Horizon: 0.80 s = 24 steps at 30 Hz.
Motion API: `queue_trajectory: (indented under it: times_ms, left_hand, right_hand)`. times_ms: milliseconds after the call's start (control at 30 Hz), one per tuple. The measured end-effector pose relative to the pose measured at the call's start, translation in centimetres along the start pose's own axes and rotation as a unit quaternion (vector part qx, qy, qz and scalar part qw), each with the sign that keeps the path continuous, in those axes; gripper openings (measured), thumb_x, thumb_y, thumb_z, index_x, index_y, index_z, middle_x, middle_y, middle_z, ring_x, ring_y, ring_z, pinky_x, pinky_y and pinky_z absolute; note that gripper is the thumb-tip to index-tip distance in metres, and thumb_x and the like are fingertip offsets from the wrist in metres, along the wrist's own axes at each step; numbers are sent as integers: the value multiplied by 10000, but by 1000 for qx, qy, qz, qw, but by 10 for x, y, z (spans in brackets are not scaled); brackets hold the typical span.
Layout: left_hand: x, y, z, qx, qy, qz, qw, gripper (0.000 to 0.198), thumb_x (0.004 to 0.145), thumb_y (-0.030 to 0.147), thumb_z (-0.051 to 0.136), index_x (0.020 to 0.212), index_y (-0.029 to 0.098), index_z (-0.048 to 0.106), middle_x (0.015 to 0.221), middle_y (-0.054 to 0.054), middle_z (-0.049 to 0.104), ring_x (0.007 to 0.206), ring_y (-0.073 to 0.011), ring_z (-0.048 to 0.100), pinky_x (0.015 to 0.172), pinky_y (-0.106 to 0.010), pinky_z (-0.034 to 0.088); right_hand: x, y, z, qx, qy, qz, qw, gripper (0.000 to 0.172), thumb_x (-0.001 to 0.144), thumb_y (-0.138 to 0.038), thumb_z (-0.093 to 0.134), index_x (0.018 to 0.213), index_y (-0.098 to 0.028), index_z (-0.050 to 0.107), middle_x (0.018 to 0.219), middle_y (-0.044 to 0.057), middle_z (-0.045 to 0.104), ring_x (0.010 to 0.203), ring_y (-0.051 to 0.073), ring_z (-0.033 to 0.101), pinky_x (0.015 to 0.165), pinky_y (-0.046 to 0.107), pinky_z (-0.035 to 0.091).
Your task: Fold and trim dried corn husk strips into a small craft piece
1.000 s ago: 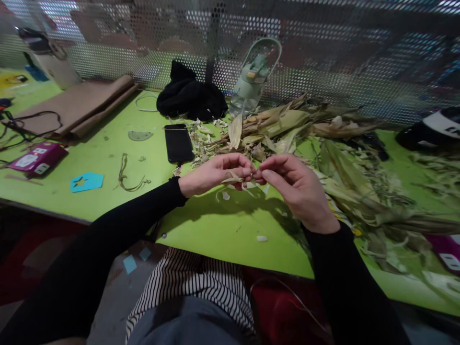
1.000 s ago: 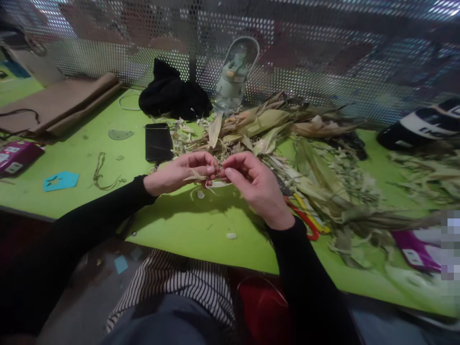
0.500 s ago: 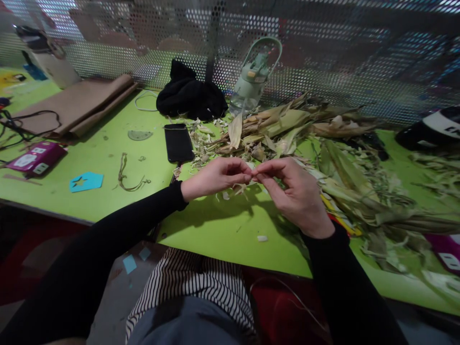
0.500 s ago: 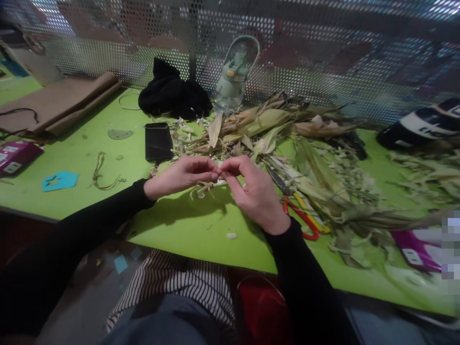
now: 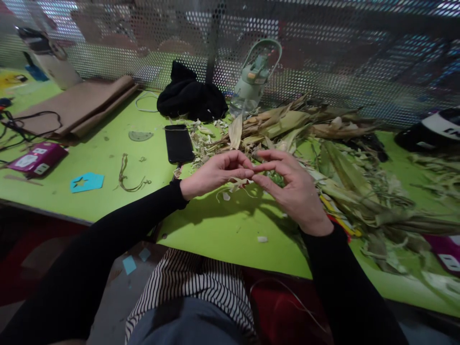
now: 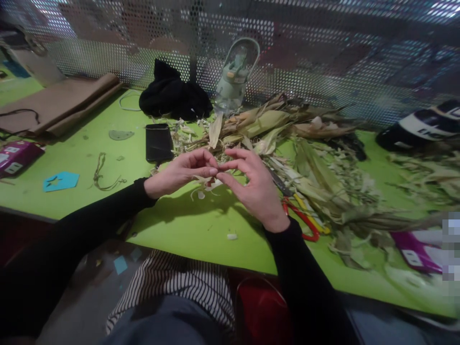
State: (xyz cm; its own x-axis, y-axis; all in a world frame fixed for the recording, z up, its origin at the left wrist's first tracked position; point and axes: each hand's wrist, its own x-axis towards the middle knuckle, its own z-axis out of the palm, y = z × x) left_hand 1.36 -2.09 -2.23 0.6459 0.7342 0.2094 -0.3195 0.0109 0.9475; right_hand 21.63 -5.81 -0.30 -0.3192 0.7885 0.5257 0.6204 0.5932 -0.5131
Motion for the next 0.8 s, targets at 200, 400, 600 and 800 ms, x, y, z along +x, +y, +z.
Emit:
queue_trajectory:
  times_ms: [200,400,600,800]
  left_hand:
    - [2,-2,0,-6,15,-5,1000,297,793,313,801,886,127,589,802,16,625,724,-68,583,714,-248,457]
    - [0,-4,2,-1,61,-24,998,280,779,281,799,862,130,578,831,4,643,750,-77,592,742,-259,458]
    - [-1,-2,6,-15,75,-26,997,208,806,166,733,905,151,551,852,13,632,760,-64,592,759,-237,471]
    - [-2,1,13,114,103,34,988,180,852,130,653,940,175,502,900,-4,607,805,-88,610,726,-222,498]
  right_hand:
    - [-1,0,2,20,8,28,999,123,922,-336,656,863,-236,696,1243,86,699,1182,280,647,1055,506,474]
    - [-1,-1,2,28,-14,7,999,134,951,-324,603,861,-233,642,1282,98,687,1219,282,627,1058,496,469]
    - [-2,-5,5,51,-33,21,998,120,912,-306,646,1014,-244,629,1263,86,689,1195,273,639,1027,475,493]
    - [-3,0,12,36,-13,55,998,192,897,-328,679,1062,-232,653,1048,60,735,962,237,694,849,396,554]
